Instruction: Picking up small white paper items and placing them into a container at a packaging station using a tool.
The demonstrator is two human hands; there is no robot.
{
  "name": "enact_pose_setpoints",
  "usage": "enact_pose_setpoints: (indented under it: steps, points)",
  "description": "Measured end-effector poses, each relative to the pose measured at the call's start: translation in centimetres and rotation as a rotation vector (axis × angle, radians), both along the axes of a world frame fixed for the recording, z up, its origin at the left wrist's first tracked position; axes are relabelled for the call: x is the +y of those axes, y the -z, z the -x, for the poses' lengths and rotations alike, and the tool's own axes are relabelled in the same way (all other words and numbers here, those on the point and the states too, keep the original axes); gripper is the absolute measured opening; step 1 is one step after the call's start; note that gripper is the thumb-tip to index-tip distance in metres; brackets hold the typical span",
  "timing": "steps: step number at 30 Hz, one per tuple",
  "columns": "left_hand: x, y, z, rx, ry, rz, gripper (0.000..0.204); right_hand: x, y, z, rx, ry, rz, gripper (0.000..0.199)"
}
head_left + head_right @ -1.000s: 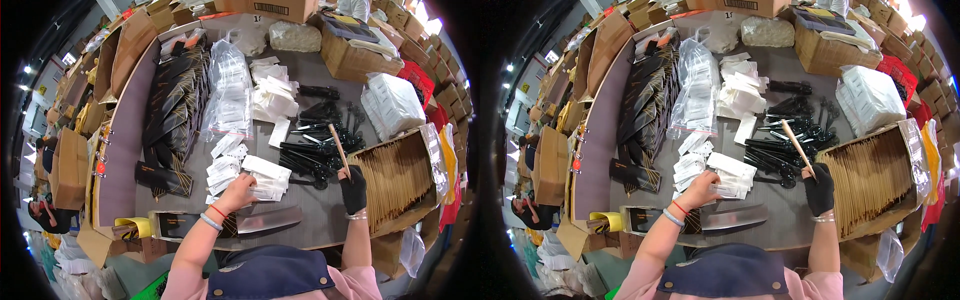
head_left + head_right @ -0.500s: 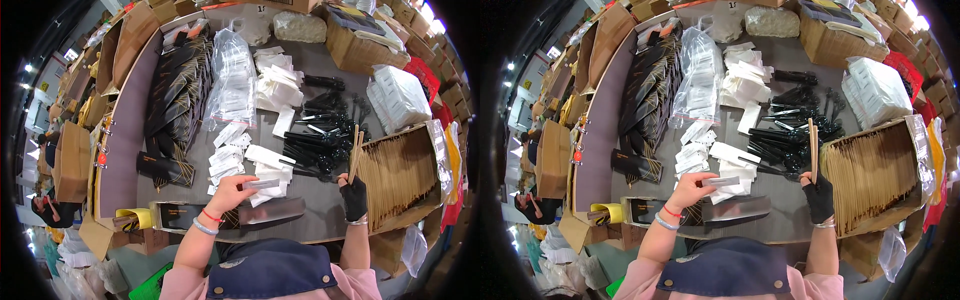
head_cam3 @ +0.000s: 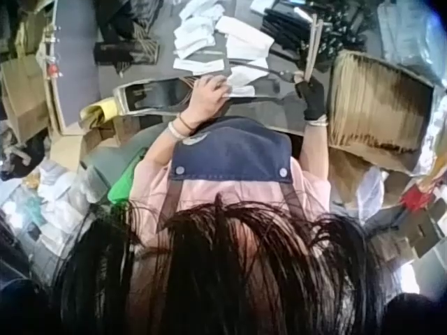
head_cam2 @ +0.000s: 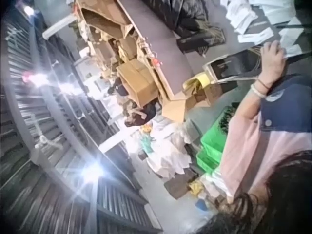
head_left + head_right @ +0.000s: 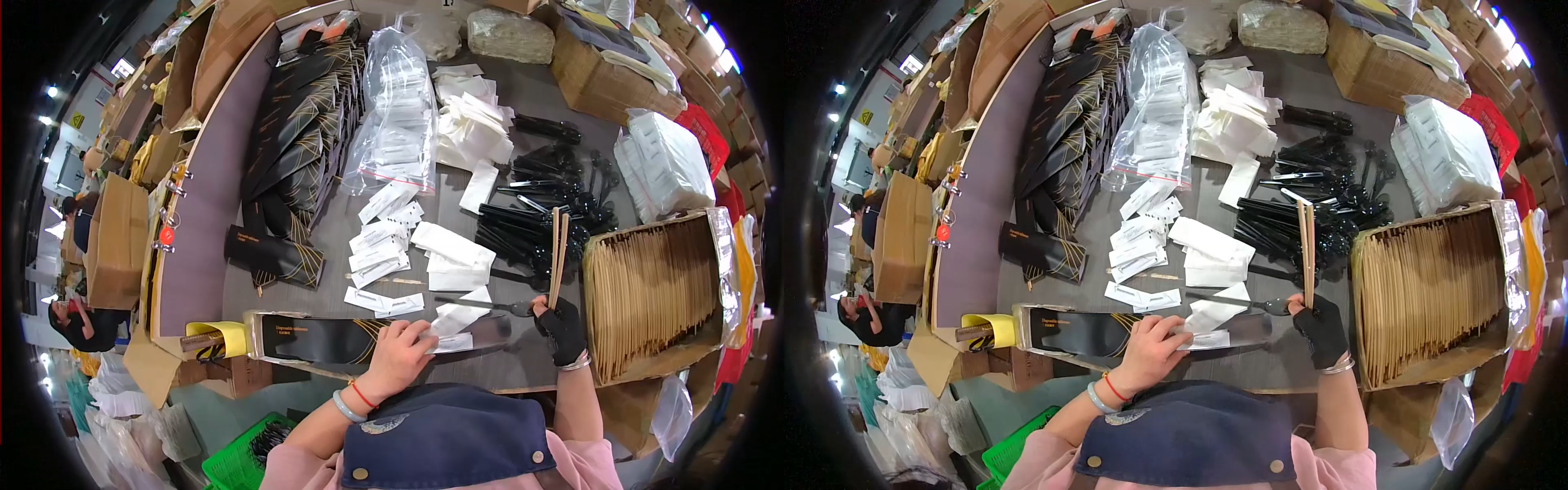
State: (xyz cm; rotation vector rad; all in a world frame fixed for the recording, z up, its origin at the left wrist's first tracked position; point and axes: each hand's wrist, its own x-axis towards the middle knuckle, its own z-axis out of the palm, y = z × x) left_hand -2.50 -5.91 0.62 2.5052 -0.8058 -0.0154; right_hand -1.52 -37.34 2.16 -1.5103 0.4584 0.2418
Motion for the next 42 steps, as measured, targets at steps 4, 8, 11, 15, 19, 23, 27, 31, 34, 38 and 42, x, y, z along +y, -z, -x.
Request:
enact_pose_setpoints:
  steps: [4,8,11,15,19,23,27,31,34,38,42]
  points:
    - [-0.3,-1.1,-0.9,0.036,0.032,0.0,0.044,-0.5,1.0,0.3,-0.052,0.029,-0.033,0.014]
    - [-1.2,-1.2,-2.3,0.069,-0.17,0.124,0.046,-0.4,2.3,0.7,-0.045,0.107,-0.118,0.015]
    - [-2.7,0.6,-4.2,0.112,-0.313,0.138,0.037,-0.1,2.7,0.8,-0.051,0.16,-0.142,0.016]
    - [-3.0,2.0,-5.2,0.361,-0.279,0.116,0.016,-0.8,2.8,1.1,-0.056,0.155,-0.158,0.017]
    - [-2.8,0.7,-5.3,0.343,-0.278,0.438,0.013,-1.8,3.0,1.7,-0.036,0.235,-0.161,0.017]
    - [-3.1,0.3,-5.7,0.343,-0.146,0.521,0.012,-2.2,3.1,1.6,-0.046,0.263,-0.189,0.015]
    - [-2.7,-0.6,-6.0,0.267,-0.222,0.403,0.015,-2.4,2.7,1.5,-0.062,0.298,-0.225,0.014]
    - [-2.2,0.2,-6.1,-0.044,-0.423,0.369,0.039,-2.7,3.0,1.5,-0.084,0.29,-0.225,0.014]
    - [-3.2,-0.7,-3.1,-0.011,-0.178,0.071,0.047,-2.6,2.7,1.5,-0.045,0.301,-0.19,0.015]
    - [-2.2,1.7,-2.7,0.061,0.036,0.018,0.048,-2.3,2.7,1.4,-0.023,0.266,-0.175,0.015]
    - [-1.5,1.8,-3.7,-0.023,0.145,0.03,0.047,-1.3,1.7,1.3,-0.044,0.243,-0.158,0.016]
